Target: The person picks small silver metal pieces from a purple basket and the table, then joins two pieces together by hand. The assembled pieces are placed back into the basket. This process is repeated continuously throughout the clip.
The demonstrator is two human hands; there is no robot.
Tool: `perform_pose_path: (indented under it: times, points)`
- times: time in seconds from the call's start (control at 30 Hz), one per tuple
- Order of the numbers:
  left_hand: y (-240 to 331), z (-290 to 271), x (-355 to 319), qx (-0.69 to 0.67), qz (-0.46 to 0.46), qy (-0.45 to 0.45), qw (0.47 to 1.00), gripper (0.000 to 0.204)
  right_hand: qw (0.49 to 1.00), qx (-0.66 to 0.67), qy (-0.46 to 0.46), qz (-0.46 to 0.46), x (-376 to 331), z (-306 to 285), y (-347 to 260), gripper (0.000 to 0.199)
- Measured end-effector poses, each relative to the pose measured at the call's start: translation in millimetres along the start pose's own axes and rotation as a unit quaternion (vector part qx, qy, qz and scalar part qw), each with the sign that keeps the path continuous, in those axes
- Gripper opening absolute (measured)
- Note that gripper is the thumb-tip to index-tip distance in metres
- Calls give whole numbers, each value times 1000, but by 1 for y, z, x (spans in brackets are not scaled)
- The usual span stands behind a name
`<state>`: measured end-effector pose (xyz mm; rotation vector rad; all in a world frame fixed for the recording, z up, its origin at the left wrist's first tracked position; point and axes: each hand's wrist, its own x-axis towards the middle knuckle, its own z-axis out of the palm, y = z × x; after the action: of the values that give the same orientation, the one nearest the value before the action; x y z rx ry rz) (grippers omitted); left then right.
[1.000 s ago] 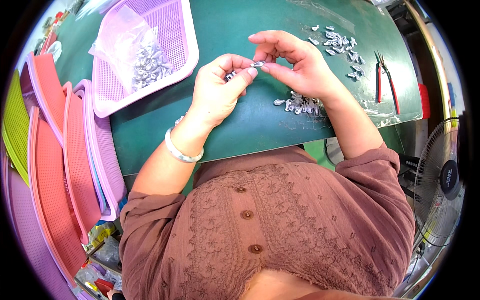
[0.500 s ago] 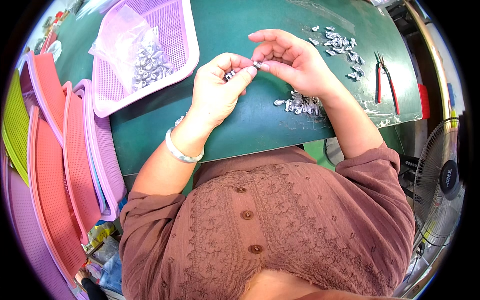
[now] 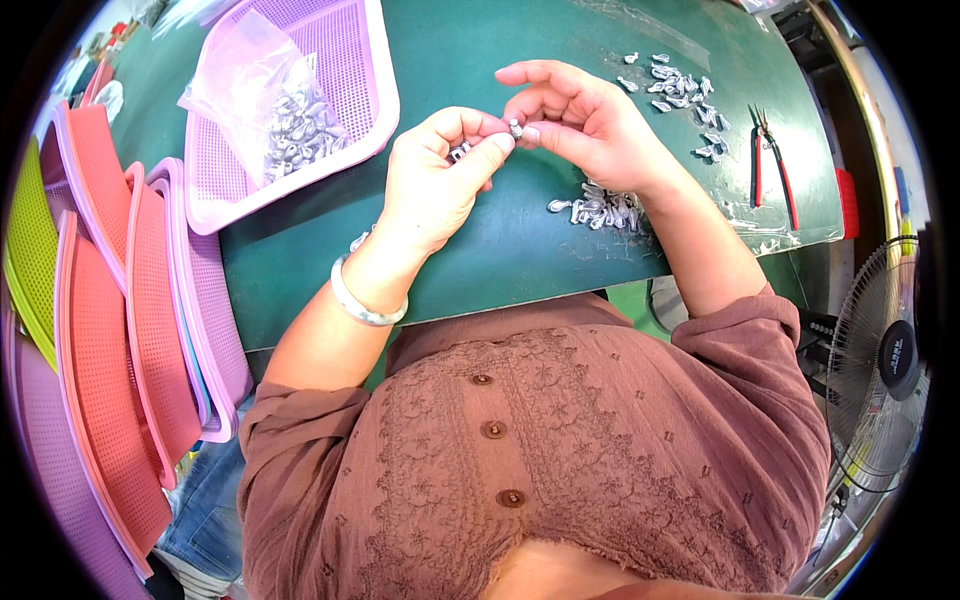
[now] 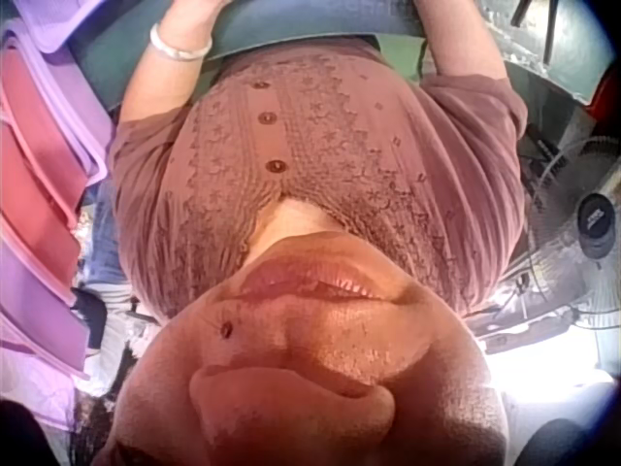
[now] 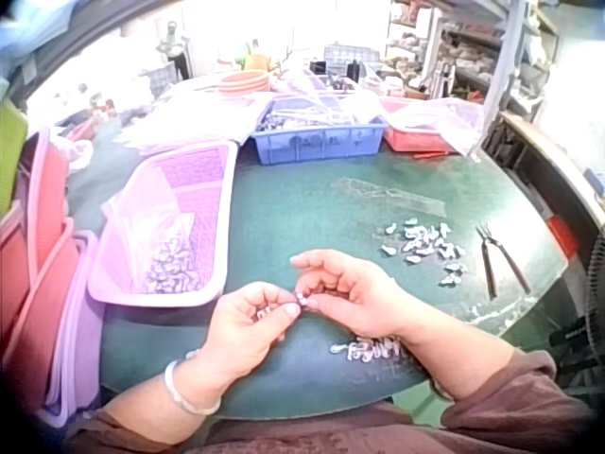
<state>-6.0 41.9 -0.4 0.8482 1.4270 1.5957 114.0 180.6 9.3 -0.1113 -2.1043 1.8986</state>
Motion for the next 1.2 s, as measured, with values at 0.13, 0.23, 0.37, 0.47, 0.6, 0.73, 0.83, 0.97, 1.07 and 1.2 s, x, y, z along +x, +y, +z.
perform_pose_path:
  times: [0.13, 0.23, 0.37, 0.47, 0.6, 0.73, 0.83, 0.97, 1.07, 1.2]
  points:
    - [0, 0, 0, 1, -3, 1, 1000, 8, 1000, 7, 0, 2, 0, 0, 0, 41]
    - [0, 0, 0, -1, -2, -1, 1000, 8, 1000, 11, -4, -1, 0, 0, 0, 41]
    - [0, 0, 0, -6, -1, -1, 1000, 8, 1000, 23, 5, -5, 1, 1, 1, 40]
    - [0, 0, -1, -10, 4, -4, 1000, 7, 1000, 28, 7, 1, 1, 2, 0, 40]
    - [0, 0, 0, -12, 6, -5, 1000, 8, 999, 40, 4, 9, 1, 1, 1, 41]
    - [2, 1, -1, -16, 8, -6, 1000, 8, 999, 37, -11, 18, 1, -1, 1, 42]
    - [2, 0, -1, -27, 1, -3, 1000, 7, 999, 37, -13, 17, 1, -1, 1, 42]
    - [0, 0, -1, -6, 10, -5, 1000, 9, 1000, 23, -5, 4, 1, 0, 2, 43]
    - [0, -1, 0, 13, 4, -1, 1000, 11, 998, -49, 9, -29, -1, 2, 2, 43]
    - [0, -1, 1, 34, -10, 3, 999, 13, 979, -190, 10, -79, -1, 3, 0, 45]
